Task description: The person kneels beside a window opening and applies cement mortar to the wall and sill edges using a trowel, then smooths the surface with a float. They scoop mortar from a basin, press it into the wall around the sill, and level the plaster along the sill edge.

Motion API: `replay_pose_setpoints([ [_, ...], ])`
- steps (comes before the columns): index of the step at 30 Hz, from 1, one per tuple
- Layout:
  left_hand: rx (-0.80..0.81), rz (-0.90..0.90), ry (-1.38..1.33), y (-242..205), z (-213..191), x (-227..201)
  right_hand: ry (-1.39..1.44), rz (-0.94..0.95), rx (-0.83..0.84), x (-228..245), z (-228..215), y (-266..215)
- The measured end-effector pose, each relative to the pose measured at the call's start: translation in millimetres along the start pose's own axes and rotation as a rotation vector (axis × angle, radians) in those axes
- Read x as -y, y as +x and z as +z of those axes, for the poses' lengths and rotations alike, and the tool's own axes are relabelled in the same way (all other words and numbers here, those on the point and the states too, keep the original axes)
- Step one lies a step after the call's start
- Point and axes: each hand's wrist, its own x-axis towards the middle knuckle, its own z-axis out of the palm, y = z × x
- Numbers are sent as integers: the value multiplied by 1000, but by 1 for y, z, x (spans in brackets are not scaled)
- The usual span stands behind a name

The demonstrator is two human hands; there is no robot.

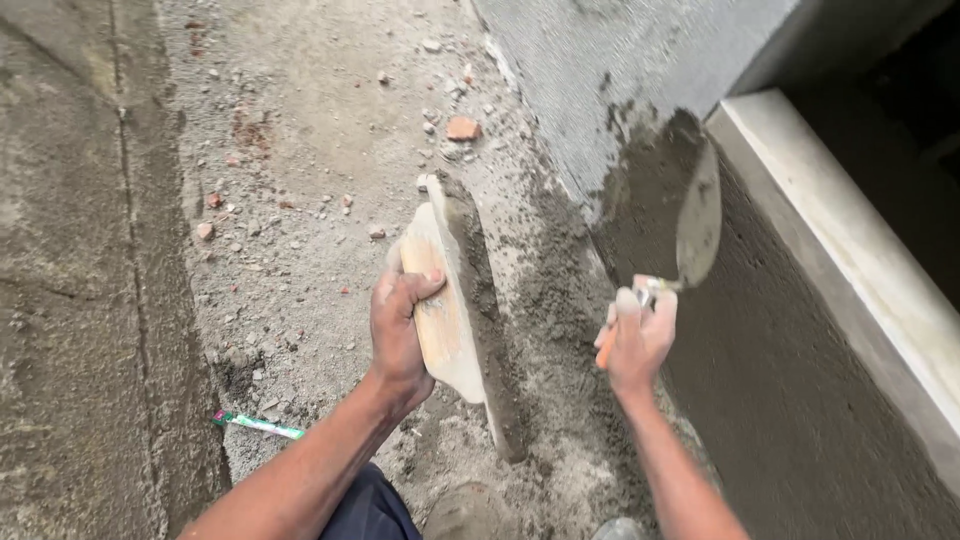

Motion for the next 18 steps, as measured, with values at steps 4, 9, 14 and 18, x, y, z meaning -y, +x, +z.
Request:
replay_pose_setpoints([
  [4,-7,10,-13,4,-9,4,-96,25,46,-15,-8,3],
  [9,-27,-26,-3,5,-2,4,-104,-82,86,30,9,28],
  [14,31,0,-102,6,0,12,-237,-49,65,43,23,56],
  [18,10,-7,-78,5,1,10,-290,28,75,-12,21,59],
])
